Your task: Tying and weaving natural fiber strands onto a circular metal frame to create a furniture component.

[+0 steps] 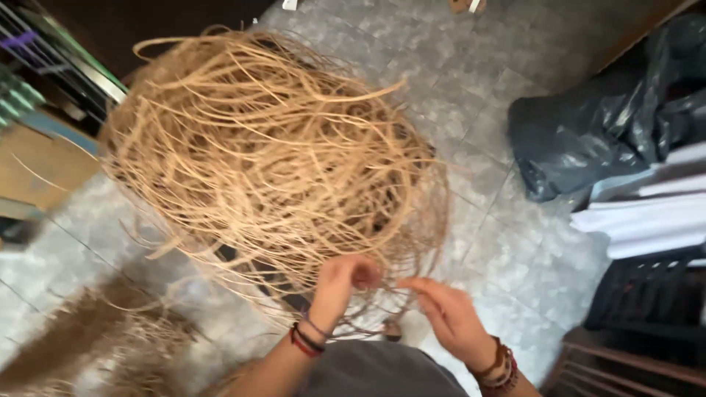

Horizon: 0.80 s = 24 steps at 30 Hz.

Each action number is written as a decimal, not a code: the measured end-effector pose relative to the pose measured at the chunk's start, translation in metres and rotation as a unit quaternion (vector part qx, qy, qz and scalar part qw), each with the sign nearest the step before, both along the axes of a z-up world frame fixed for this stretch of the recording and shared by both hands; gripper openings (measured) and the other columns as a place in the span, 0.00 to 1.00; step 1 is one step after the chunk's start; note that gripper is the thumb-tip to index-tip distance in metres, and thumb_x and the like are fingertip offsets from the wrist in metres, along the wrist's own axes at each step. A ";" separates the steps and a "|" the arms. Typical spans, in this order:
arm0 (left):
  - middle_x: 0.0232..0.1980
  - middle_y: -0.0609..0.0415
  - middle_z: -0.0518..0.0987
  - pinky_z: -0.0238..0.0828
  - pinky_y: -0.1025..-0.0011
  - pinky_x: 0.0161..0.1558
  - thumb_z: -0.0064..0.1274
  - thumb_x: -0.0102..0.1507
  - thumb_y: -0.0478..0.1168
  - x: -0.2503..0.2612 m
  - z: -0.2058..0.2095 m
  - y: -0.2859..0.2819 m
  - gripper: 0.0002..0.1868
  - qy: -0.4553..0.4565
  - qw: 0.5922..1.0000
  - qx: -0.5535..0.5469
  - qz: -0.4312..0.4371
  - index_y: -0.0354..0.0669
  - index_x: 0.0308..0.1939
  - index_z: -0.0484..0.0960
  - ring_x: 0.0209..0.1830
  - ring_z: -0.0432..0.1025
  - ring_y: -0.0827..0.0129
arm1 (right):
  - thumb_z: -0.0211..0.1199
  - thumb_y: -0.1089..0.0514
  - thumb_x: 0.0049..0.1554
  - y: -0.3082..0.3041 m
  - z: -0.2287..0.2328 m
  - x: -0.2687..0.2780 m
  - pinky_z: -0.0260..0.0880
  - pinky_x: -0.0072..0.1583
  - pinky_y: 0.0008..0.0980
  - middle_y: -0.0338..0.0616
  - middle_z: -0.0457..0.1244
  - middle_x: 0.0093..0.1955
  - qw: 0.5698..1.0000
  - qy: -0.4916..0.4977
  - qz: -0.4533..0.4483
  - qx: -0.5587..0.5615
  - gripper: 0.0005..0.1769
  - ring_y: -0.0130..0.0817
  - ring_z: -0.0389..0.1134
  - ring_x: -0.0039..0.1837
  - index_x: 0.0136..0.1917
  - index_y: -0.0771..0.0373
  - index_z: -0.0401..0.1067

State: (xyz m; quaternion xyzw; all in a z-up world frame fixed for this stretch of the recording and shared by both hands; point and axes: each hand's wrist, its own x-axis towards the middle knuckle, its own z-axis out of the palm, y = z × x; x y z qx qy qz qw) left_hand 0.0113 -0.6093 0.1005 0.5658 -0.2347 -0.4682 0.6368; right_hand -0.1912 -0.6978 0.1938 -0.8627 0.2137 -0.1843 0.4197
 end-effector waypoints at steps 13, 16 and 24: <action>0.20 0.67 0.57 0.38 0.78 0.18 0.37 0.76 0.48 -0.061 0.027 -0.038 0.18 0.282 0.908 -0.225 0.214 0.43 0.43 0.79 0.15 0.46 0.79 | 0.48 0.47 0.65 -0.036 -0.028 -0.143 0.62 0.38 0.27 0.34 0.71 0.57 0.989 0.047 0.006 0.139 0.20 0.25 0.56 0.30 0.56 0.54 0.79; 0.42 0.60 0.78 0.67 0.66 0.49 0.24 0.75 0.45 -0.087 0.022 0.007 0.22 -0.269 0.960 0.005 0.073 0.48 0.48 0.79 0.39 0.72 0.70 | 0.48 0.53 0.67 -0.037 -0.007 -0.107 0.58 0.39 0.29 0.43 0.58 0.31 0.941 -0.113 -0.040 0.317 0.13 0.29 0.56 0.34 0.46 0.65 0.62; 0.35 0.50 0.77 0.64 0.54 0.37 0.45 0.66 0.43 -0.111 -0.002 0.014 0.12 -0.451 0.817 -0.050 -0.356 0.45 0.30 0.78 0.36 0.72 0.54 | 0.48 0.51 0.67 -0.019 -0.018 -0.049 0.39 0.30 0.24 0.37 0.49 0.22 0.892 -0.091 -0.067 0.438 0.19 0.24 0.43 0.26 0.50 0.68 0.72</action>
